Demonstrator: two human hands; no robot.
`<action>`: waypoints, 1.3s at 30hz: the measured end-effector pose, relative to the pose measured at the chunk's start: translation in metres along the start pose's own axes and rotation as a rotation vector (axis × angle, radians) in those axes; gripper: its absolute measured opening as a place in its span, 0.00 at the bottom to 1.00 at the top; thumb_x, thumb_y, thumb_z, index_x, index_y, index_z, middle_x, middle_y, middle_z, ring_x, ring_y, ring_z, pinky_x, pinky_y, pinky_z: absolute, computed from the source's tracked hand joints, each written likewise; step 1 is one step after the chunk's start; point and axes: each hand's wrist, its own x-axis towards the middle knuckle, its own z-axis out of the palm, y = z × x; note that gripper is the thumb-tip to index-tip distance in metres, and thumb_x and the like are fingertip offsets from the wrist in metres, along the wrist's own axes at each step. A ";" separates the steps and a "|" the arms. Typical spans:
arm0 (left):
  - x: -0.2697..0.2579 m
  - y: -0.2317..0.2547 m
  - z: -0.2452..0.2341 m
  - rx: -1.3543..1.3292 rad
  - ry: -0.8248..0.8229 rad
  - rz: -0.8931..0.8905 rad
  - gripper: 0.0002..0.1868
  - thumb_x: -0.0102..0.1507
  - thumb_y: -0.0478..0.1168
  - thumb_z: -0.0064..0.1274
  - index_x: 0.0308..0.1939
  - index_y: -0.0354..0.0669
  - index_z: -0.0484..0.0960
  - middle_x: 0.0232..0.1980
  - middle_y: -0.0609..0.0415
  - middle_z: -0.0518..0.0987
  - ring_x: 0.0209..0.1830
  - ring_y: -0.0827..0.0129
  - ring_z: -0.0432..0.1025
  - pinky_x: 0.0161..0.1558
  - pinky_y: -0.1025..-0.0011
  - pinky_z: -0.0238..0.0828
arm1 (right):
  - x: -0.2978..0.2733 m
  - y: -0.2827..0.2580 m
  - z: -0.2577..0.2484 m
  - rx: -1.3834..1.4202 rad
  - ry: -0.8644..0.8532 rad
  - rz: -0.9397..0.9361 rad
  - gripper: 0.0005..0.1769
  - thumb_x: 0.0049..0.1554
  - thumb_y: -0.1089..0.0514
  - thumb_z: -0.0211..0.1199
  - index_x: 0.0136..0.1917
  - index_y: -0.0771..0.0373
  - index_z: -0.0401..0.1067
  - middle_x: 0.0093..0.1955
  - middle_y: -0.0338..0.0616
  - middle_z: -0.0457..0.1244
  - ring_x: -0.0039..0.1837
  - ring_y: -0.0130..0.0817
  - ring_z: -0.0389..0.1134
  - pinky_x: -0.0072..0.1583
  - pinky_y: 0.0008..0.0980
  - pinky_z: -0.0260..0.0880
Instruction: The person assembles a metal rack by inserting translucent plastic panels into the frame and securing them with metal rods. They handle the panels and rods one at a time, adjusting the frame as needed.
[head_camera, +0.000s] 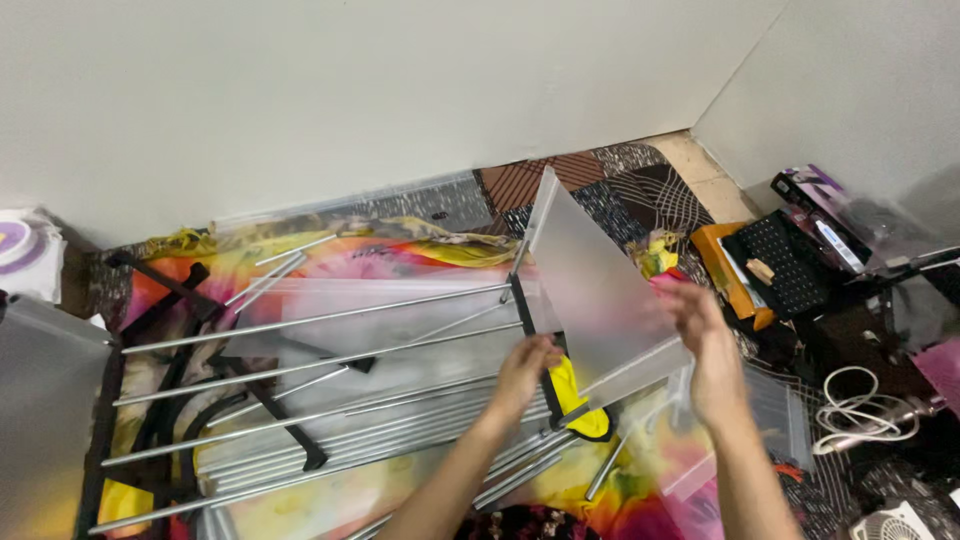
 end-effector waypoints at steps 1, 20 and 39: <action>-0.009 -0.008 0.005 -0.059 -0.041 -0.178 0.17 0.70 0.50 0.44 0.55 0.47 0.80 0.49 0.57 0.83 0.52 0.74 0.76 0.55 0.76 0.67 | -0.024 0.012 0.002 -0.078 0.048 -0.016 0.38 0.63 0.36 0.29 0.69 0.64 0.63 0.60 0.44 0.69 0.61 0.36 0.70 0.62 0.39 0.67; -0.050 -0.030 0.024 -0.079 -0.198 0.146 0.19 0.60 0.30 0.44 0.54 0.41 0.80 0.52 0.59 0.84 0.56 0.75 0.76 0.60 0.74 0.68 | -0.082 0.088 0.053 0.274 0.101 0.162 0.17 0.64 0.54 0.58 0.59 0.70 0.74 0.47 0.41 0.72 0.45 0.26 0.72 0.49 0.27 0.73; -0.077 -0.005 0.033 -0.045 -0.189 0.125 0.14 0.68 0.38 0.54 0.57 0.37 0.81 0.48 0.58 0.83 0.50 0.77 0.74 0.54 0.75 0.70 | -0.083 0.105 0.054 0.398 0.062 0.231 0.18 0.65 0.52 0.58 0.56 0.71 0.75 0.45 0.44 0.71 0.45 0.27 0.72 0.50 0.29 0.75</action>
